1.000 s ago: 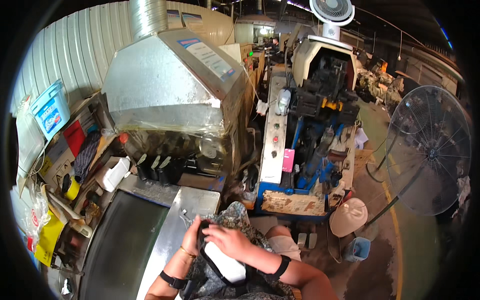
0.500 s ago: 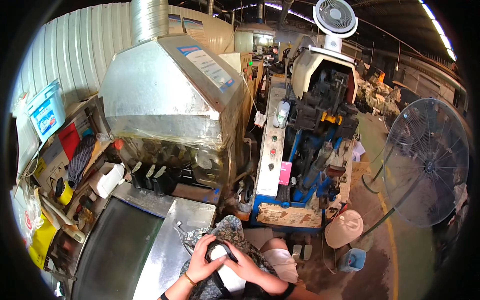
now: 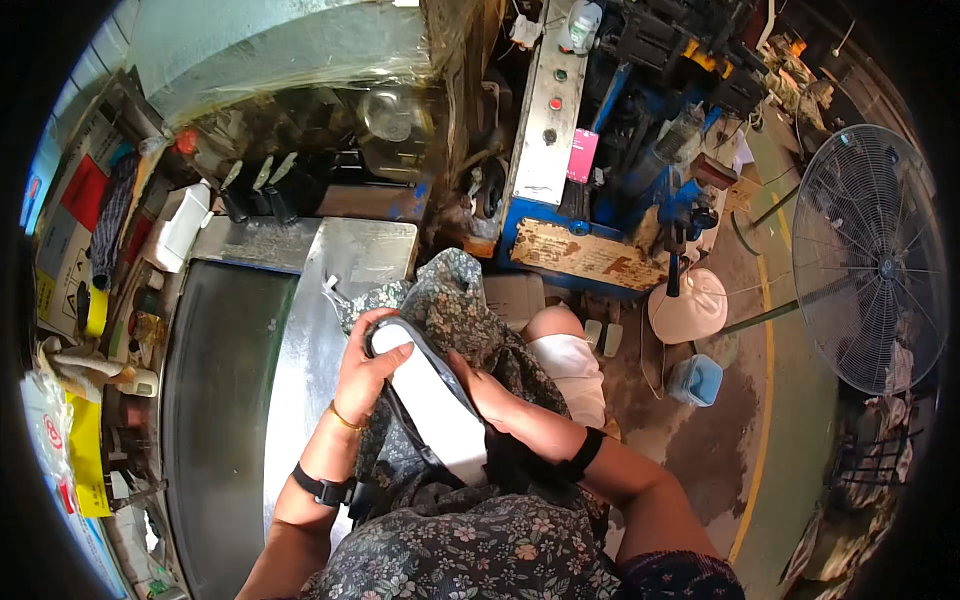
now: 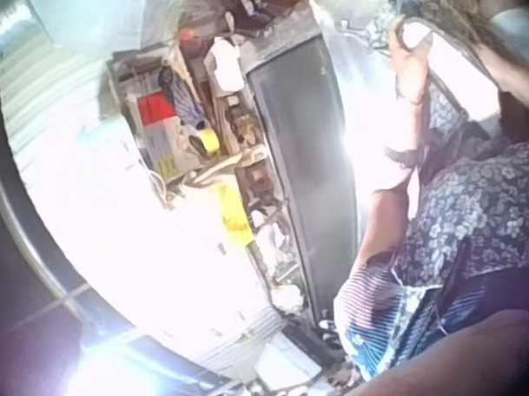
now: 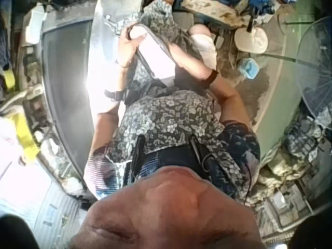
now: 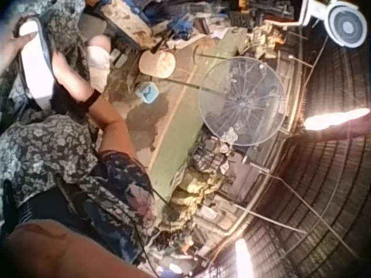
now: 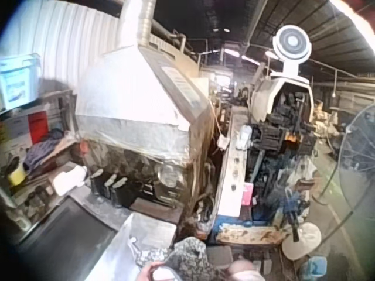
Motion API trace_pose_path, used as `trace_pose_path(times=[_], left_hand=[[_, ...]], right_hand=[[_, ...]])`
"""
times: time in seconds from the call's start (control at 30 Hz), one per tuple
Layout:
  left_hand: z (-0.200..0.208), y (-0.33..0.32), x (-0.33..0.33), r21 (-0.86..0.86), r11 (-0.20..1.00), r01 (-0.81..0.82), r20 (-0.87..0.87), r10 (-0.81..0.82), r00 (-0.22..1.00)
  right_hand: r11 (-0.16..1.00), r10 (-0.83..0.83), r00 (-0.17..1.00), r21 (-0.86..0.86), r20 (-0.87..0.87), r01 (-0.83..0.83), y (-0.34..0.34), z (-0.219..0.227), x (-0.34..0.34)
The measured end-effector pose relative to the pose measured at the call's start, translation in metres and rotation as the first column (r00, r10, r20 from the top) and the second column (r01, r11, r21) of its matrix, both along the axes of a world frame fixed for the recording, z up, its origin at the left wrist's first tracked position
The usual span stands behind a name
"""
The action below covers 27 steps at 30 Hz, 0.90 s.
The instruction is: Operating a shoe lasting machine and placing shoe components on a conveyor belt.
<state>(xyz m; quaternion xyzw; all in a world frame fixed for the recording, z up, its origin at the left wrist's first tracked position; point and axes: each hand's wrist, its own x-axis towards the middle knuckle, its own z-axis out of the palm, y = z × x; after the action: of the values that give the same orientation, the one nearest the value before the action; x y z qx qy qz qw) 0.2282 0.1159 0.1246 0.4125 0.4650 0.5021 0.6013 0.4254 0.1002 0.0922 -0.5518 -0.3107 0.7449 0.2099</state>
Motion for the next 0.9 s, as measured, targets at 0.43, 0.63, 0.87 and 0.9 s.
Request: trace_pose_path(times=[0.43,0.63,0.87,0.9], left_hand=[[0.011,0.018,-0.013,-0.049,0.957,0.286,-0.15,-0.29,0.945],[0.0,0.002,0.005,-0.083,0.995,-0.063,-0.086,0.055,0.995],[0.007,-0.082,-0.001,0.016,0.997,0.077,-0.371,-0.065,0.926],[0.012,-0.08,-0.002,0.042,0.991,0.124,-0.216,-0.112,0.97]], right_hand=[[0.722,0.282,0.867,0.503,0.412,-0.474,0.017,0.023,0.01],[0.828,0.259,0.95,0.467,0.177,-0.312,-0.005,0.034,0.012],[0.792,0.091,0.993,0.599,0.075,-0.118,-0.021,0.006,0.004],[0.789,0.107,0.994,0.605,0.034,-0.105,-0.023,-0.001,0.006]])
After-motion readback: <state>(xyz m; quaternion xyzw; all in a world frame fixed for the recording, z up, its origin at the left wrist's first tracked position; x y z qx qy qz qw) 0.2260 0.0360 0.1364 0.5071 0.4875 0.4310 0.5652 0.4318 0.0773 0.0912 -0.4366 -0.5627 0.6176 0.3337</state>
